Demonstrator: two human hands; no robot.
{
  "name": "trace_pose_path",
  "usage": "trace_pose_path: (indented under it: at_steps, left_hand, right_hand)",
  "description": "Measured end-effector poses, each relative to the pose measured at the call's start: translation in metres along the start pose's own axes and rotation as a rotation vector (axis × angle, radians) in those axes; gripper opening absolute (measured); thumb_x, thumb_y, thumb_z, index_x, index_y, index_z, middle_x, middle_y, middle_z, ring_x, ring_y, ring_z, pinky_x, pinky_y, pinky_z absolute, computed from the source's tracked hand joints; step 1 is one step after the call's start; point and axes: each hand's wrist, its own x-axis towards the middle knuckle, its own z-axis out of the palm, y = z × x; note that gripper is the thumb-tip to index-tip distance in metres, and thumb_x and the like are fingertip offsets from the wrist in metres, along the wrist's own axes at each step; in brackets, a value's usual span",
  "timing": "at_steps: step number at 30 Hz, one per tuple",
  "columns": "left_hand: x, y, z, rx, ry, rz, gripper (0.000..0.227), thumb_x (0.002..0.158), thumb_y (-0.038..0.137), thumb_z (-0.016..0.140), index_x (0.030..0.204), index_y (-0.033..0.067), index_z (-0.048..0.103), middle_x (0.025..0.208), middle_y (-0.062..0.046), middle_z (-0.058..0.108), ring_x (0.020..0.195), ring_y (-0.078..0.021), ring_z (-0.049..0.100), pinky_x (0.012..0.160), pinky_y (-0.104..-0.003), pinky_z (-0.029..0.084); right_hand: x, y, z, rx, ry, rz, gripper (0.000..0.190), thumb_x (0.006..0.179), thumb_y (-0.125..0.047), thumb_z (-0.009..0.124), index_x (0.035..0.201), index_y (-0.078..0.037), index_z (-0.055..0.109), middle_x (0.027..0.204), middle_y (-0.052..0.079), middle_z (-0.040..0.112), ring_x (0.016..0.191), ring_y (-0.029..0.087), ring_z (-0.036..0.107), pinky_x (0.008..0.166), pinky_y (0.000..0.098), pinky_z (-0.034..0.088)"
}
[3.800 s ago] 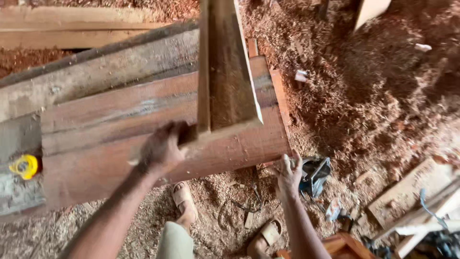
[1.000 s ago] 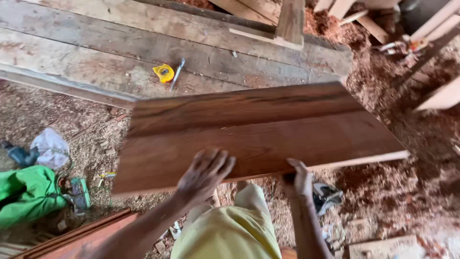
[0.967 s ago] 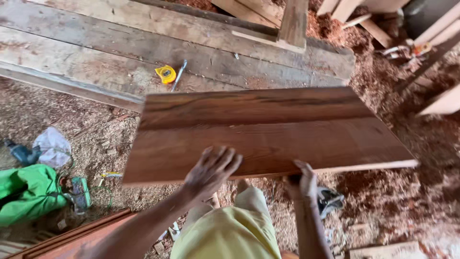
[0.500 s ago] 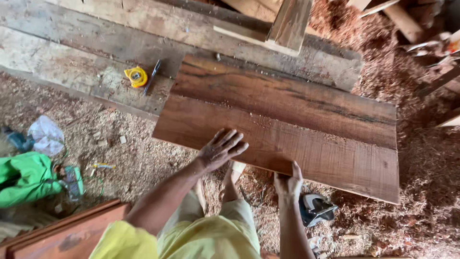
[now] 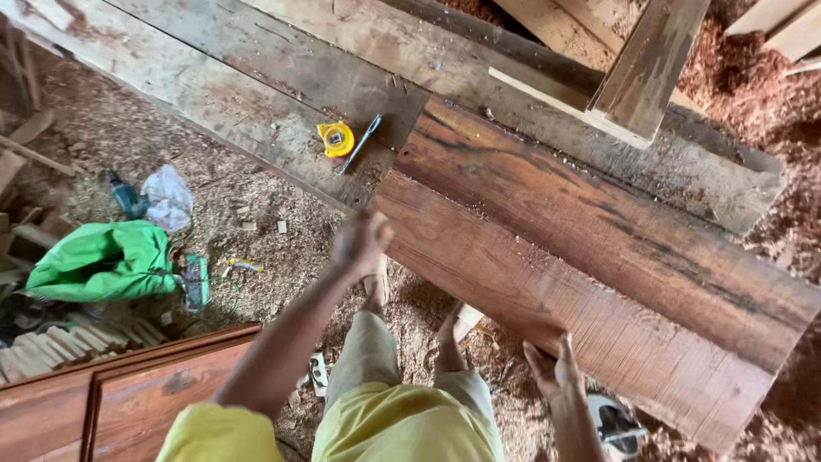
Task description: The person uses a circular saw to cut a wooden board on a workbench, then uses a measuring tape and pen to mark measurements on the board before moving a wooden frame aside.
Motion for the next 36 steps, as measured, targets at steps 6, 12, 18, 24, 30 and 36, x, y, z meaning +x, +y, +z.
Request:
trace_pose_path:
  at_steps: [6, 12, 18, 24, 30, 36]
  left_hand:
    - [0.173, -0.115, -0.013, 0.219, 0.189, 0.033, 0.027, 0.096, 0.017, 0.06, 0.114, 0.0009, 0.049, 0.102, -0.016, 0.057, 0.075, -0.0219, 0.06, 0.058, -0.033, 0.055]
    - [0.249, -0.118, -0.01, 0.375, 0.231, 0.15, 0.021, 0.097, 0.002, 0.052, 0.117, -0.0042, 0.053, 0.103, -0.022, 0.058, 0.075, -0.0282, 0.063, 0.062, -0.039, 0.059]
    - [0.256, -0.119, -0.023, 0.261, 0.291, 0.145, 0.022, 0.092, 0.0, 0.049, 0.113, 0.0043, 0.05, 0.105, -0.02, 0.05, 0.071, -0.0327, 0.061, 0.057, -0.045, 0.055]
    - [0.265, -0.148, -0.015, 0.478, 0.328, 0.301, 0.027, 0.082, 0.033, 0.075, 0.099, 0.0143, 0.065, 0.112, -0.01, 0.056, 0.107, -0.0307, 0.053, 0.085, -0.048, 0.047]
    - [0.266, -0.137, -0.005, 0.444, 0.652, 0.638, 0.011, 0.075, 0.029, 0.071, 0.075, 0.0216, 0.063, 0.088, -0.003, 0.06, 0.078, -0.0258, 0.063, 0.066, -0.039, 0.05]
    - [0.294, -0.211, -0.013, -0.162, 0.569, 0.716, 0.025, 0.098, 0.0, 0.064, 0.116, -0.0061, 0.048, 0.1, -0.02, 0.055, 0.091, -0.0338, 0.058, 0.077, -0.037, 0.049]
  right_hand:
    - [0.03, 0.014, -0.016, -0.052, -0.091, -0.086, 0.055, 0.093, -0.044, 0.067, 0.121, 0.001, 0.053, 0.094, 0.021, 0.067, 0.078, 0.028, 0.069, 0.07, 0.03, 0.061]
    - [-0.009, 0.042, 0.04, -0.076, 0.263, -0.211, 0.048, 0.095, -0.044, 0.061, 0.128, -0.013, 0.046, 0.118, 0.011, 0.052, 0.091, 0.019, 0.062, 0.076, 0.0298, 0.055]
    - [-0.134, 0.085, 0.219, -1.163, 0.406, -0.842, 0.076, 0.084, -0.031, 0.055, 0.148, -0.013, 0.02, 0.156, 0.013, 0.023, 0.136, 0.03, 0.03, 0.109, 0.0484, 0.027]
    - [-0.076, 0.124, 0.323, -1.734, -0.028, -1.659, 0.082, 0.073, -0.044, 0.074, 0.14, -0.013, 0.039, 0.148, 0.012, 0.037, 0.138, 0.031, 0.028, 0.112, 0.0518, 0.024]
    - [-0.051, 0.143, 0.366, -1.786, 0.113, -1.728, 0.095, 0.069, -0.051, 0.078, 0.145, -0.014, 0.035, 0.157, 0.013, 0.026, 0.144, 0.035, 0.025, 0.113, 0.063, 0.022]
    - [-0.034, 0.149, 0.368, -1.772, 0.21, -1.902, 0.096, 0.062, -0.06, 0.078, 0.139, -0.014, 0.044, 0.156, 0.014, 0.027, 0.143, 0.035, 0.034, 0.106, 0.066, 0.04]
